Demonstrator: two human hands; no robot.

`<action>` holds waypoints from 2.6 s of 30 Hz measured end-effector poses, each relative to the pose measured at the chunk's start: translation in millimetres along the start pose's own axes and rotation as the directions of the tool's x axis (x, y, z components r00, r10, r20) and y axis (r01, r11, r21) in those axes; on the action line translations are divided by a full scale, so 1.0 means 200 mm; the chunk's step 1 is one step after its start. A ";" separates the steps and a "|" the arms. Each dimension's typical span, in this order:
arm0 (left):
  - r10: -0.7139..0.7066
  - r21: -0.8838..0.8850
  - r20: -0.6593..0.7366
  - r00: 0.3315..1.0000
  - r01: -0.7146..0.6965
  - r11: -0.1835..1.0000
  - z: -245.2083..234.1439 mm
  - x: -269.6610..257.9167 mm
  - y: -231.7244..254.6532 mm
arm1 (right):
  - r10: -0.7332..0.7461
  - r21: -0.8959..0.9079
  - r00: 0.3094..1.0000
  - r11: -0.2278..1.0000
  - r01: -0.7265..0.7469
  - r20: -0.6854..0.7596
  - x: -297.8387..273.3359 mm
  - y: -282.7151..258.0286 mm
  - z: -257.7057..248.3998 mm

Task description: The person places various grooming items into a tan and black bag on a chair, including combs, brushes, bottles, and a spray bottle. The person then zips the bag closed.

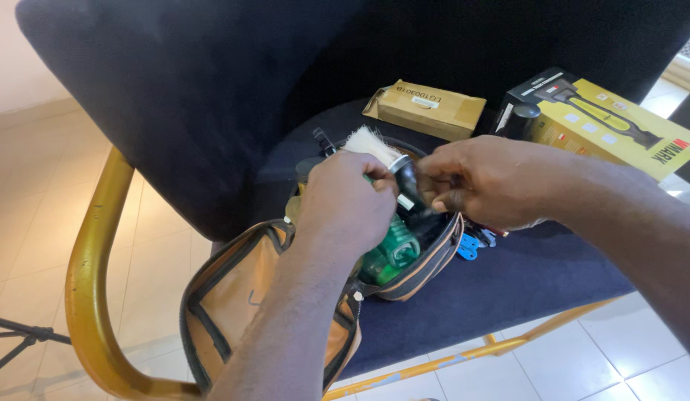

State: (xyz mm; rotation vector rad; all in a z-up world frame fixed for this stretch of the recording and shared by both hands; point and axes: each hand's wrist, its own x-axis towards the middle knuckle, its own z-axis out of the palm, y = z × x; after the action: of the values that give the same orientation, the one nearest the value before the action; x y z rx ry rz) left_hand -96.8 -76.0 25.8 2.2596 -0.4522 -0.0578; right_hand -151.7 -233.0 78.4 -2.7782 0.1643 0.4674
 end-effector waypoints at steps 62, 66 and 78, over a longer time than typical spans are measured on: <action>-0.229 0.376 0.290 0.929 0.110 0.920 0.05 0.02 0.37 | 0.551 0.121 0.809 0.834 -0.538 -0.203 0.19 0.65 0.30; -0.226 0.345 0.231 0.946 0.138 0.928 0.03 0.02 0.39 | 0.414 0.142 0.847 0.910 -0.389 -0.332 0.19 0.63 0.38; -0.275 0.228 0.151 0.950 0.237 0.944 -0.03 0.00 0.36 | 0.225 0.198 0.914 0.966 -0.164 -0.339 0.23 0.57 0.30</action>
State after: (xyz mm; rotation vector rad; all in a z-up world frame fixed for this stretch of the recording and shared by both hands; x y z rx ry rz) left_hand -117.5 -115.0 83.0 2.5207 -0.2634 -0.3690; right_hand -145.5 -323.5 -23.0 -2.6654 0.5443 -0.0186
